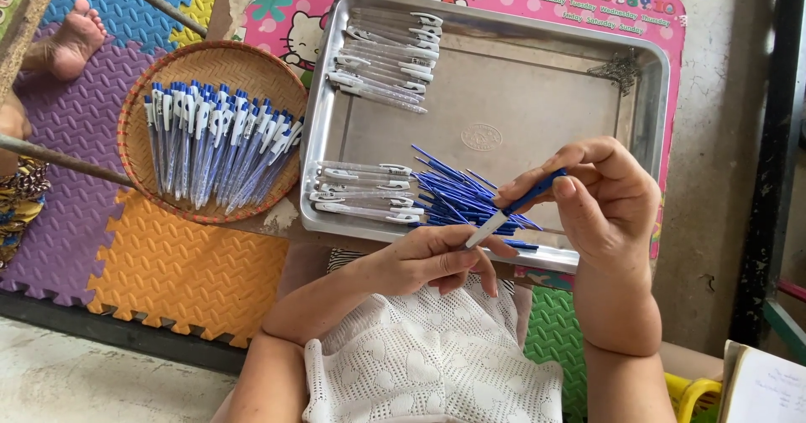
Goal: Assembling ballpoint pens by inserting refills into barrels and attaching caps.
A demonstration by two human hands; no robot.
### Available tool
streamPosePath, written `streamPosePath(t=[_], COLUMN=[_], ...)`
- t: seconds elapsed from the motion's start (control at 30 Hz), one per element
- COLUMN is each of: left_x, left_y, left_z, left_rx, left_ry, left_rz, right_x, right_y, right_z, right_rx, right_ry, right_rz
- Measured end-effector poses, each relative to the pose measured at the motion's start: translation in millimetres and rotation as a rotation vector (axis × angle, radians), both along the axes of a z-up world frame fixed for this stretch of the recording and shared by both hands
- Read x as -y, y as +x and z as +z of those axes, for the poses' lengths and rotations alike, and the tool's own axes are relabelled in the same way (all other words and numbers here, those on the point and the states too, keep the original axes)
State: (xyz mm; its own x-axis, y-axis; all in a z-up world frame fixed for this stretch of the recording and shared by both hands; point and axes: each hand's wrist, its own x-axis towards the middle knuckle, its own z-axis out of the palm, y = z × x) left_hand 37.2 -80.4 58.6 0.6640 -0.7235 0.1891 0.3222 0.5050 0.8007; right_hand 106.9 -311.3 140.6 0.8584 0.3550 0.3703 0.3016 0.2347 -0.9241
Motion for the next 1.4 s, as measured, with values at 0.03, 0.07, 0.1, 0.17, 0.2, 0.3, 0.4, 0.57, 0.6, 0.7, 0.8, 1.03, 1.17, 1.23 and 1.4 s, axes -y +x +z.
streamPosePath(t=[0.03, 0.07, 0.1, 0.17, 0.2, 0.3, 0.4, 0.57, 0.6, 0.7, 0.8, 1.03, 1.17, 1.23, 1.4], left_x=[0, 0, 1, -3, -4, -4, -3, 1, 1, 0, -3, 1, 2, 4, 16], left_y=[0, -1, -1, 1, 2, 0, -2, -5, -5, -4, 7, 10, 9, 7, 1], left_z=[2, 4, 7, 5, 4, 5, 9, 4, 4, 10, 23, 29, 31, 31, 27], left_rx=[0.001, 0.001, 0.002, -0.048, -0.097, -0.111, -0.087, -0.13, -0.149, -0.213, -0.251, -0.3, -0.282, -0.279, -0.057], left_ry=[0.0, -0.004, -0.008, -0.018, -0.027, -0.04, -0.041, -0.087, -0.102, -0.152, -0.221, -0.273, -0.269, -0.27, -0.227], left_rz=[0.0, -0.003, -0.006, -0.051, -0.096, -0.092, -0.067, -0.062, -0.061, -0.099, -0.126, -0.146, -0.117, -0.106, 0.039], right_x=[1, 2, 4, 4, 4, 4, 0, -5, -6, -11, -14, -15, -14, -16, -25], right_y=[0, 0, -1, -2, -3, -1, -8, -10, -10, -11, -8, -19, -18, -16, -14], right_z=[-1, -1, -2, 7, 11, 11, 19, 31, 33, 43, 34, 32, 25, 18, 22], right_rx=[0.001, 0.002, 0.003, 0.03, 0.057, 0.08, 0.009, -0.053, -0.056, -0.069, -0.071, 0.034, 0.016, 0.057, 0.052], right_ry=[0.0, 0.002, 0.005, -0.043, -0.091, -0.11, -0.179, -0.251, -0.256, -0.34, -0.326, -0.225, -0.217, -0.162, -0.119], right_rz=[0.0, 0.006, 0.012, 0.03, 0.05, 0.062, -0.03, -0.073, -0.059, -0.033, 0.032, -0.074, -0.074, -0.014, 0.007])
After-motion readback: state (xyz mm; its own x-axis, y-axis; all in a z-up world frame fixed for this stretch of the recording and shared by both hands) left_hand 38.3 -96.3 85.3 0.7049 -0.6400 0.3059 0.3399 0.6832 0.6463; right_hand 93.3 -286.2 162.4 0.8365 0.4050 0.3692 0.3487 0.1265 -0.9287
